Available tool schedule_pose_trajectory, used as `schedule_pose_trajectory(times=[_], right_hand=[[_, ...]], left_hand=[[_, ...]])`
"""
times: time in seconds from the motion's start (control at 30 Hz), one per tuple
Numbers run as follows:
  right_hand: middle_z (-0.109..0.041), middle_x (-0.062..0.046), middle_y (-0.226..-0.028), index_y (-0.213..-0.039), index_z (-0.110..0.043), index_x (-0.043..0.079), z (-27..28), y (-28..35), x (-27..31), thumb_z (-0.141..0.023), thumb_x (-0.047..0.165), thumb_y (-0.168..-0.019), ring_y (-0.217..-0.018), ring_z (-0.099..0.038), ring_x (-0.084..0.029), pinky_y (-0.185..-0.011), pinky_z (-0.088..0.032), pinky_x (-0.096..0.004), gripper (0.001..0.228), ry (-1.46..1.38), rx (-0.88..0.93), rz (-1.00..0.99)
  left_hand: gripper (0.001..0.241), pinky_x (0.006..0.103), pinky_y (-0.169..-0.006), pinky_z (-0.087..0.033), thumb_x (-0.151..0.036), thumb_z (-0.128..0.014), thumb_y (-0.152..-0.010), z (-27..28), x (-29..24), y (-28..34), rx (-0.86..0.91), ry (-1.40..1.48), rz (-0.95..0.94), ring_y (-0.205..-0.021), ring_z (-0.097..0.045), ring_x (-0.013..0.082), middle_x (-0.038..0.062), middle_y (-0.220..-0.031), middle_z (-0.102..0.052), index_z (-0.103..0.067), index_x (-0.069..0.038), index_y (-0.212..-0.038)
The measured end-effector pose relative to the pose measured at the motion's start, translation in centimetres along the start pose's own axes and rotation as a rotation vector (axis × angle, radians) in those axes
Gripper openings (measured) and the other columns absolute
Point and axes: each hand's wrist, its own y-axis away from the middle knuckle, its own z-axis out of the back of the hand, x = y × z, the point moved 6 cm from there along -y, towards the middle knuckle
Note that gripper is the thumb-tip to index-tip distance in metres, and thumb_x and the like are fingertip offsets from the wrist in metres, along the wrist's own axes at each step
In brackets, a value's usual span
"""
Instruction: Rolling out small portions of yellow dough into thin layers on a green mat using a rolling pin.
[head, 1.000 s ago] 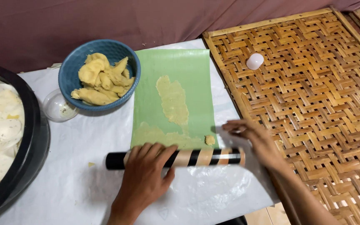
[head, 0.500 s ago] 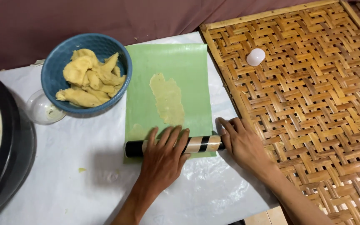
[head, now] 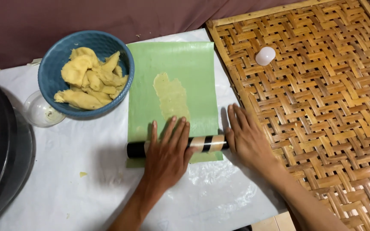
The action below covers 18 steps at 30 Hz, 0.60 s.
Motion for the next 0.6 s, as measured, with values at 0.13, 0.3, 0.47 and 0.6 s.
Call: schedule_pose_trajectory(times=[0.13, 0.3, 0.47, 0.6], right_hand=[[-0.037, -0.035, -0.156, -0.158, -0.028, -0.011, 0.5, -2.1, -0.2, -0.036, 0.021, -0.101, -0.149, -0.031, -0.045, -0.12, -0.03, -0.051, 0.066, -0.06, 0.023, 0.014], [-0.049, -0.026, -0.155, -0.156, -0.036, -0.008, -0.1, 1.0, 0.4, -0.033, 0.037, -0.108, -0.149, -0.041, -0.037, -0.119, -0.036, -0.043, 0.066, 0.064, -0.274, 0.17], [-0.056, -0.025, -0.148, -0.15, -0.047, -0.006, 0.2, 2.9, 1.7, -0.03, 0.044, -0.109, -0.142, -0.049, -0.038, -0.116, -0.04, -0.045, 0.067, 0.057, -0.349, 0.193], [-0.054, -0.026, -0.149, -0.155, -0.041, -0.005, -1.5, -1.3, -0.5, -0.027, 0.042, -0.111, -0.145, -0.046, -0.035, -0.115, -0.041, -0.045, 0.066, -0.012, -0.105, 0.132]], left_hand=[[0.052, 0.0692, -0.116, -0.026, -0.046, -0.045, -0.108, -0.6, 1.0, -1.4, -0.075, -0.033, 0.008, -0.134, -0.058, 0.0359, 0.016, -0.136, -0.067, -0.067, -0.004, -0.13], [0.059, 0.0652, -0.12, -0.022, -0.042, -0.041, -0.108, 0.0, -0.6, 1.3, -0.027, -0.053, -0.001, -0.147, -0.044, 0.0356, 0.017, -0.157, -0.049, -0.048, -0.003, -0.151], [0.064, 0.0596, -0.123, -0.019, -0.043, -0.044, -0.106, -0.4, -1.5, 3.5, 0.015, -0.076, 0.004, -0.154, -0.035, 0.0288, 0.013, -0.165, -0.038, -0.039, -0.006, -0.158], [0.059, 0.0688, -0.119, -0.021, -0.045, -0.039, -0.108, -1.0, 0.9, -0.3, 0.022, -0.008, 0.048, -0.143, -0.048, 0.0364, 0.019, -0.148, -0.057, -0.057, -0.001, -0.143]])
